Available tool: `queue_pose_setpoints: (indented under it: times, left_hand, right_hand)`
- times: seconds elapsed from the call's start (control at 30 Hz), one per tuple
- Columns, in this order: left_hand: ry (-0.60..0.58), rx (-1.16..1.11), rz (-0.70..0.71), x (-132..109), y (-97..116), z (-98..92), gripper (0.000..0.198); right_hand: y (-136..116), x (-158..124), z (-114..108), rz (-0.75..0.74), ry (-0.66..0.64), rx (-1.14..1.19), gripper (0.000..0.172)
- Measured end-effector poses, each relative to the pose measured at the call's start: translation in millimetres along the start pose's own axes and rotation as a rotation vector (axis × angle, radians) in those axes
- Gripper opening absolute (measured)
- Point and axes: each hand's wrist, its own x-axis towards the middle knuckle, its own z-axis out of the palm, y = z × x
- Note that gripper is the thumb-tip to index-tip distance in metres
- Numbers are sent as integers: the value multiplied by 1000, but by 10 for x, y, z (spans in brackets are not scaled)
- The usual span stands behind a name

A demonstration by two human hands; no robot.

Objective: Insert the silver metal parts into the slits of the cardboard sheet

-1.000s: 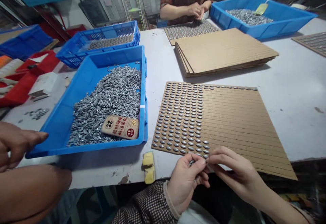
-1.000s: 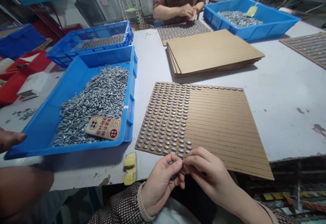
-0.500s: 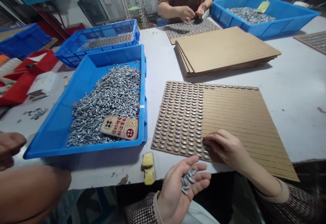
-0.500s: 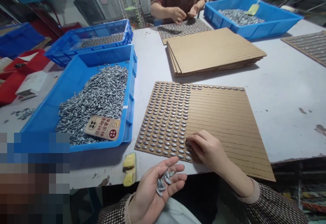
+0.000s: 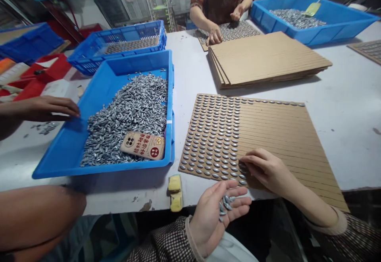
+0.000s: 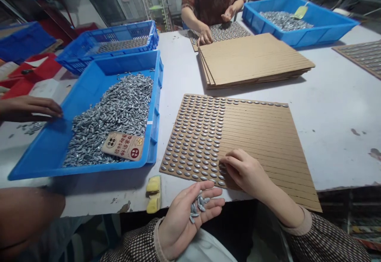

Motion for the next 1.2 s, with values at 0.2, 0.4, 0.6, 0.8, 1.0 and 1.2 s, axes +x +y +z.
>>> queue_pose_setpoints:
  times: [0.2, 0.4, 0.6, 0.8, 1.0, 1.2]
  left_hand:
    - [-123, -121, -6, 65, 9, 28, 51]
    - [-278, -110, 23, 51, -6, 85, 53]
    - [-229, -51, 7, 49, -21, 111, 54]
    - [-216, -35, 17, 64, -48, 96, 53]
    - [-132, 27, 45, 91, -85, 23, 27]
    - [-132, 166, 95, 121, -98, -22, 25]
  right_hand:
    - [-541, -14, -88, -70, -93, 200, 34]
    - [-763, -36, 1, -165, -140, 204, 31]
    - [-830, -78, 9, -210, -107, 97, 27]
    - [-870, -92, 53, -250, -60, -2, 24]
    - [-793, -148, -9, -203, -19, 58, 20]
    - [-723, -209, -57, -111, -21, 200, 24]
